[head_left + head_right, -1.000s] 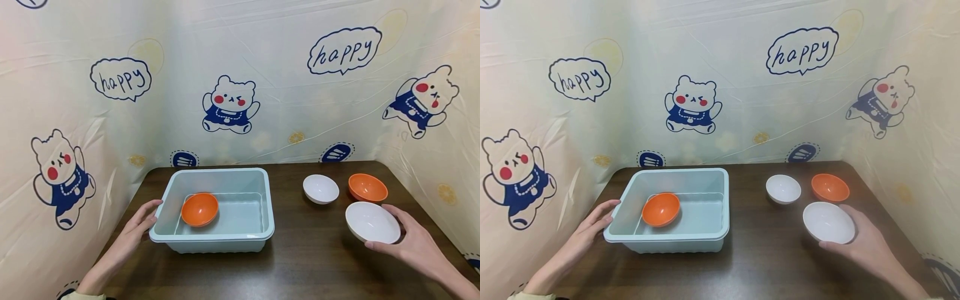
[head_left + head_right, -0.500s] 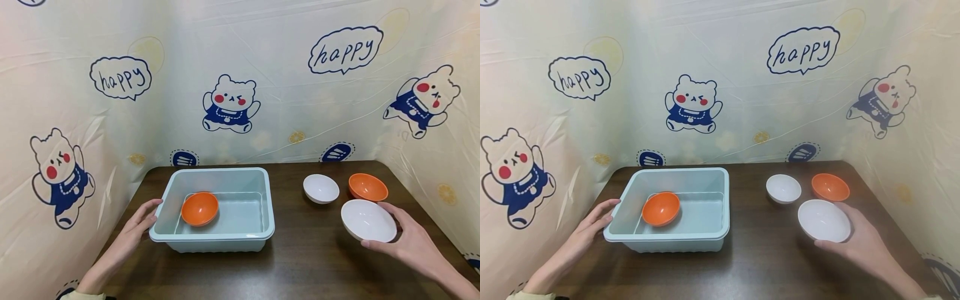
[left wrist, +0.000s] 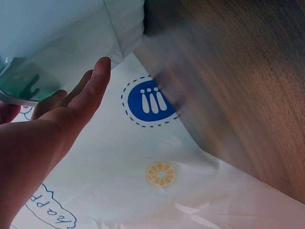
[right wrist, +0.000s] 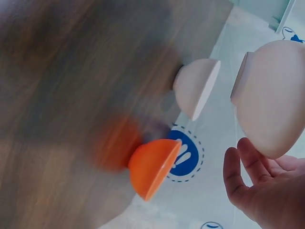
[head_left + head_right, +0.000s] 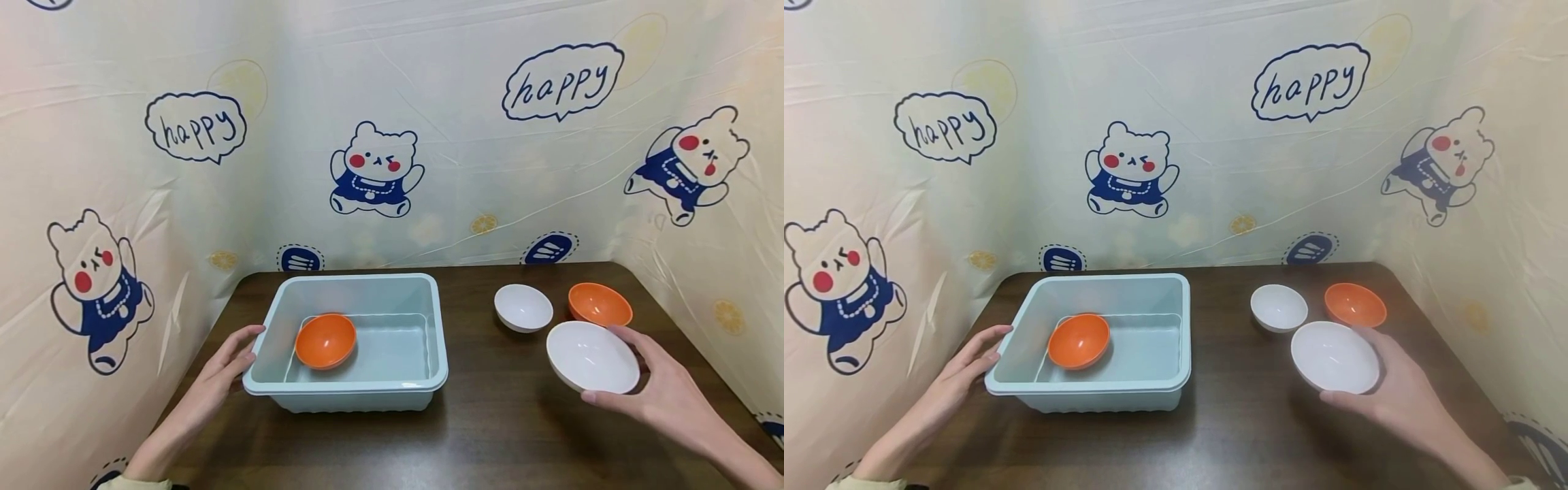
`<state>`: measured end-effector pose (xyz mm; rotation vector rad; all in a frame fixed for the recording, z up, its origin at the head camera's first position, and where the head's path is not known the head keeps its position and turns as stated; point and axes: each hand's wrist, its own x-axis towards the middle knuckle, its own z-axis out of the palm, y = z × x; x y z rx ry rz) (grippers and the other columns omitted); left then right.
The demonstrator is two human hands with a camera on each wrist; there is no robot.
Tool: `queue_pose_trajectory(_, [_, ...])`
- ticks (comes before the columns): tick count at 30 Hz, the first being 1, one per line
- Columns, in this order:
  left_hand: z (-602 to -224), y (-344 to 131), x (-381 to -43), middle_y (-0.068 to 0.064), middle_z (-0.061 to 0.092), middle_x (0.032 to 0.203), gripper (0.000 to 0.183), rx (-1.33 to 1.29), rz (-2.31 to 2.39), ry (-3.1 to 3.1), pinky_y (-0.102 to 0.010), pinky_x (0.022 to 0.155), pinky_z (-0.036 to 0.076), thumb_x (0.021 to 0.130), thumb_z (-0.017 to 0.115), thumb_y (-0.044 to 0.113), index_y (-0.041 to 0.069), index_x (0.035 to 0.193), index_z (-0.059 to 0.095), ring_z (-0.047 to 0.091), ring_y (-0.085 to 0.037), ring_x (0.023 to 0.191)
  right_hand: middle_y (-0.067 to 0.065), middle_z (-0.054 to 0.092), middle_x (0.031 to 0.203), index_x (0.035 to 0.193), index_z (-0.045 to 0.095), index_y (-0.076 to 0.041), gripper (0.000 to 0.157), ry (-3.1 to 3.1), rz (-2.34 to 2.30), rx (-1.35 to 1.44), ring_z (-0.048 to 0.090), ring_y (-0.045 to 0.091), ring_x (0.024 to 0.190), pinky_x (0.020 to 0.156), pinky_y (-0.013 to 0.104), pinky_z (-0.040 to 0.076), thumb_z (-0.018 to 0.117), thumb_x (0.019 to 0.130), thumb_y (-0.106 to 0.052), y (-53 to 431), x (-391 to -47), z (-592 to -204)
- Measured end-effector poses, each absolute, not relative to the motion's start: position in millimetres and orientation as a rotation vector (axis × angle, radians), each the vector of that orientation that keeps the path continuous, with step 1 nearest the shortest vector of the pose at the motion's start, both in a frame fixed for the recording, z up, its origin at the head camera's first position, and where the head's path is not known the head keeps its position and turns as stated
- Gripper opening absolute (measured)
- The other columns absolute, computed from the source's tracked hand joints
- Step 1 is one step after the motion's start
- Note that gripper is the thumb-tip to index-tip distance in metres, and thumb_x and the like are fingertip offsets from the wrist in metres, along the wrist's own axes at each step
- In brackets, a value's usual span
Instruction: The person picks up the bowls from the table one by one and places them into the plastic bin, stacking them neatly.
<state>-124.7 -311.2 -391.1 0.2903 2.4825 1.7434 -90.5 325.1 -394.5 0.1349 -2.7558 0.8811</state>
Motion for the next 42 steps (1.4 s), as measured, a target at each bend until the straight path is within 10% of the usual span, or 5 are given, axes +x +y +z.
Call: queue_pose_trajectory(42, [-392,-312,-126,-0.033,0.041,0.156,0.047,0.306,1.747,2.480,-0.032,0.084,0.054,0.117,0.037,0.025,0.004,0.158,0.027,0.059,-0.007,0.116,0.002,0.059,0.138,0.154,0.047,-0.025,0.107,-2.677,0.975,0.415,0.053,0.006,0.104,0.083,0.016,0.041,0.103,0.064,-0.038,275,-92,-355])
